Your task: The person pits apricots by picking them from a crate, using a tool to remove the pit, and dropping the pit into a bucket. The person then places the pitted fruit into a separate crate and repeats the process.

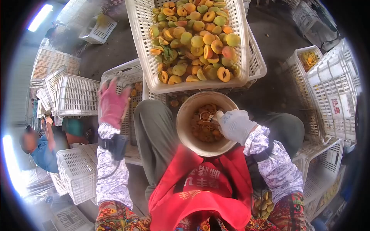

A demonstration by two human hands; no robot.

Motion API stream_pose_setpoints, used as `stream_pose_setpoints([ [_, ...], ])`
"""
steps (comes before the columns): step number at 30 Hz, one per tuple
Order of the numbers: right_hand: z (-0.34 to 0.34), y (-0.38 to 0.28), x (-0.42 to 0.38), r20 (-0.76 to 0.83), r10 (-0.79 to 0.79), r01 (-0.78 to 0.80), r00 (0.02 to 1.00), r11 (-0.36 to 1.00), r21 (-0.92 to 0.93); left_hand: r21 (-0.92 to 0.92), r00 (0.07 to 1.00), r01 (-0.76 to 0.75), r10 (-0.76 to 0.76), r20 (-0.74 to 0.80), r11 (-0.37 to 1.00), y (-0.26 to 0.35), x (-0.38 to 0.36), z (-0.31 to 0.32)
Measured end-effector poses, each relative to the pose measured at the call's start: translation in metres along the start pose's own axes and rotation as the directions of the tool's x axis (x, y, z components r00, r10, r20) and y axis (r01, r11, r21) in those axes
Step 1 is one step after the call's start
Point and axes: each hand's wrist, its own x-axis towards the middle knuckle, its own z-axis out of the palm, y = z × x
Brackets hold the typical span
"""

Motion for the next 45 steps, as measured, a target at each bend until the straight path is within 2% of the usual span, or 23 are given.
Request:
stream_pose_setpoints([
  [1, -0.002, 0.001, 0.002, -0.087, 0.02, -0.016, 0.996, 0.999, 0.043, -0.08, 0.995, -0.096, 0.092, -0.046, 0.992, 0.021, 0.004, 0.002],
  [2, -0.001, 0.002, 0.002, -0.167, 0.042, -0.028, 0.985, 0.996, 0.089, -0.251, 0.983, -0.125, 0.154, 0.1, 0.96, 0.052, 0.009, -0.006],
  [3, 0.003, -0.005, -0.009, -0.091, 0.051, -0.04, 0.995, 0.992, 0.116, -0.432, 0.922, -0.083, 0.234, 0.309, 0.898, 0.081, 0.005, -0.004],
  [5, 0.001, 0.002, 0.0, -0.183, 0.095, -0.089, 0.979, 0.995, 0.04, -0.361, 0.863, -0.234, 0.364, 0.35, 0.903, 0.12, 0.025, 0.031],
  [7, -0.002, 0.007, 0.002, -0.21, 0.102, -0.088, 0.972, 0.993, 0.074, -0.175, 0.764, -0.322, 0.365, 0.533, 0.93, 0.15, 0.046, 0.06],
  [11, -0.009, 0.013, 0.001, -0.292, 0.127, -0.077, 0.948, 0.981, 0.179, -0.171, 0.76, -0.442, 0.469, 0.45, 0.88, 0.145, 0.057, 0.103],
  [12, -0.009, 0.011, 0.003, -0.293, 0.128, -0.075, 0.947, 0.979, 0.188, -0.165, 0.757, -0.446, 0.469, 0.455, 0.88, 0.145, 0.053, 0.098],
  [13, -0.011, 0.009, 0.007, -0.408, 0.124, -0.022, 0.904, 0.969, 0.246, -0.574, 0.804, -0.11, 0.412, 0.429, 0.811, 0.145, 0.047, 0.087],
  [14, -0.014, 0.006, 0.011, -0.517, 0.125, 0.039, 0.847, 0.955, 0.295, -0.836, 0.834, 0.233, 0.341, 0.435, 0.496, 0.144, 0.04, 0.076],
  [15, -0.018, 0.003, 0.014, -0.524, 0.12, 0.048, 0.843, 0.954, 0.296, -0.874, 0.838, 0.484, 0.273, 0.472, 0.026, 0.141, 0.037, 0.068],
  [16, -0.023, 0.0, 0.017, -0.561, 0.142, 0.075, 0.816, 0.935, 0.346, -0.844, 0.816, 0.507, 0.411, 0.406, -0.174, 0.133, 0.033, 0.056],
  [17, -0.027, -0.004, 0.021, -0.594, 0.166, 0.103, 0.787, 0.914, 0.392, -0.585, 0.747, 0.656, 0.522, 0.412, -0.477, 0.133, 0.013, 0.05],
  [18, -0.027, -0.006, 0.025, -0.599, 0.16, 0.109, 0.785, 0.916, 0.387, -0.881, 0.849, 0.409, 0.453, 0.273, -0.236, 0.139, -0.001, 0.062],
  [19, -0.023, -0.007, 0.031, -0.625, 0.173, 0.105, 0.761, 0.918, 0.382, -0.995, 0.895, 0.083, 0.436, 0.097, 0.051, 0.147, -0.011, 0.067],
  [25, -0.025, -0.015, 0.035, -0.617, 0.252, 0.022, 0.746, 0.916, 0.4, -0.992, 0.923, 0.094, 0.38, 0.055, -0.085, 0.168, -0.046, 0.036],
  [26, -0.027, -0.014, 0.035, -0.604, 0.272, 0.014, 0.749, 0.905, 0.426, -0.608, 0.815, 0.574, 0.456, 0.359, -0.548, 0.161, -0.038, 0.043],
  [27, -0.028, -0.014, 0.037, -0.601, 0.271, 0.013, 0.752, 0.905, 0.424, -0.605, 0.815, 0.575, 0.454, 0.36, -0.551, 0.158, -0.036, 0.046],
  [28, -0.028, -0.013, 0.039, -0.556, 0.281, -0.018, 0.782, 0.902, 0.431, -0.999, 0.914, 0.053, 0.404, 0.046, -0.007, 0.156, -0.034, 0.049],
  [29, -0.028, -0.012, 0.041, -0.51, 0.29, -0.049, 0.81, 0.899, 0.434, -0.672, 0.806, -0.539, 0.543, -0.236, 0.507, 0.155, -0.033, 0.053],
  [31, -0.022, -0.011, 0.044, -0.544, 0.259, -0.03, 0.798, 0.919, 0.393, -0.914, 0.895, -0.287, 0.42, -0.149, 0.288, 0.159, -0.038, 0.061],
  [34, -0.017, -0.012, 0.051, -0.508, 0.244, -0.039, 0.826, 0.924, 0.38, -0.999, 0.935, 0.044, 0.354, 0.031, -0.028, 0.16, -0.04, 0.073],
  [40, -0.013, -0.018, 0.058, -0.35, 0.223, 0.006, 0.91, 0.837, 0.548, -0.769, 0.88, 0.454, 0.363, 0.307, -0.45, 0.154, -0.041, 0.082],
  [45, -0.022, -0.014, 0.059, -0.316, 0.132, 0.14, 0.94, 0.696, 0.705, -0.518, 0.805, 0.579, 0.338, 0.488, -0.629, 0.154, -0.035, 0.079],
])
